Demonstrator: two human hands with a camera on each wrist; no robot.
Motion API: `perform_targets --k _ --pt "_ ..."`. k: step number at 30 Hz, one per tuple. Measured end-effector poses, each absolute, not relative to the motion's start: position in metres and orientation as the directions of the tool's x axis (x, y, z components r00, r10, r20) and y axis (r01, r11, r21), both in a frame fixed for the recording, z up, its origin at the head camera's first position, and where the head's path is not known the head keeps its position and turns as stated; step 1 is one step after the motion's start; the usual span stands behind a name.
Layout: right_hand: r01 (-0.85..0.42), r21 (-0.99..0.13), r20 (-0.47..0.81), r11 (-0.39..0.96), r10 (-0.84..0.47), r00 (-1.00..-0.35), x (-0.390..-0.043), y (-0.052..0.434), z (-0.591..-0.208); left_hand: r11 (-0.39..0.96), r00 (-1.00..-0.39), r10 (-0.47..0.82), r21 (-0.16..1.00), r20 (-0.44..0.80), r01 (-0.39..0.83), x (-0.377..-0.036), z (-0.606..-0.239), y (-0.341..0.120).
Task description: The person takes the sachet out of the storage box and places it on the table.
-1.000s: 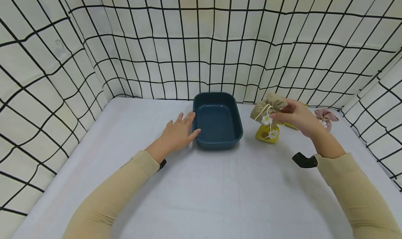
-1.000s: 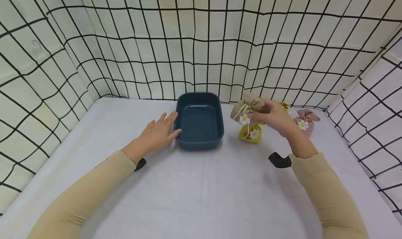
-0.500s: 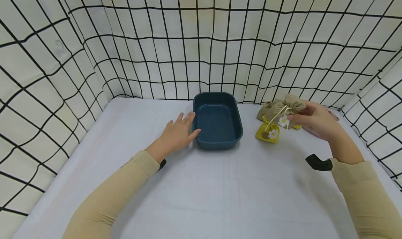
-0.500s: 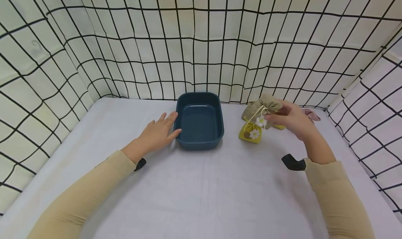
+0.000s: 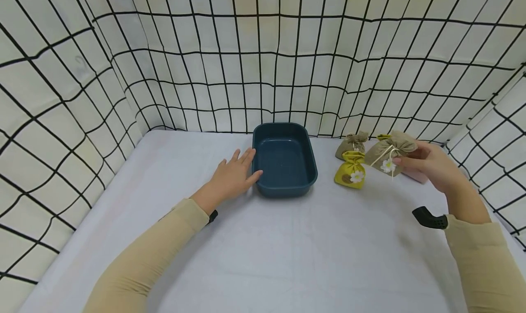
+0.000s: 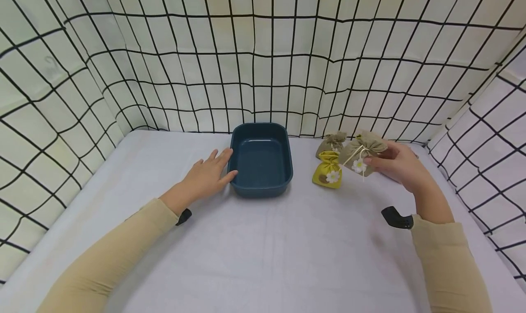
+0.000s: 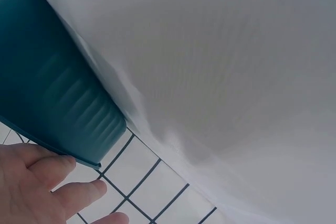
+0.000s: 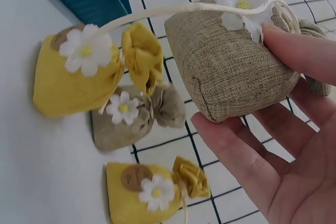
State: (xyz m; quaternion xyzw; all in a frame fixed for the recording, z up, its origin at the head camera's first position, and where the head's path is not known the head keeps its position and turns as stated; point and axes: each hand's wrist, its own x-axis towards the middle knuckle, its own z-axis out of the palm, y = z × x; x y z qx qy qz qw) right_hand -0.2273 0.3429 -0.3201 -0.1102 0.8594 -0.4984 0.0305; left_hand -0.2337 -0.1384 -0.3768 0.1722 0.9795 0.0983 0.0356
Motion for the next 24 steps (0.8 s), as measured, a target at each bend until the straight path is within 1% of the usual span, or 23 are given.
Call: perform_targets --k 3,10,19,24 --pt "-0.157 -0.868 0.055 0.470 -0.224 -0.973 -0.226 0.353 -0.327 0.921 -0.938 0.345 0.202 -0.035 0.332 -0.234 -0.377 -0.139" --pt "-0.122 -0.851 0.007 0.511 -0.222 -0.975 -0.224 0.374 -0.338 0.919 -0.936 0.350 0.205 -0.024 0.338 -0.235 -0.379 -0.140" --pt "-0.064 -0.890 -0.047 0.451 -0.230 -0.972 -0.227 0.387 -0.349 0.921 -0.938 0.346 0.205 -0.032 0.332 -0.234 -0.378 -0.139" --pt "-0.042 -0.911 -0.080 0.410 -0.275 -0.958 -0.229 0.392 -0.358 0.922 -0.938 0.344 0.204 -0.035 0.331 -0.234 -0.378 -0.139"
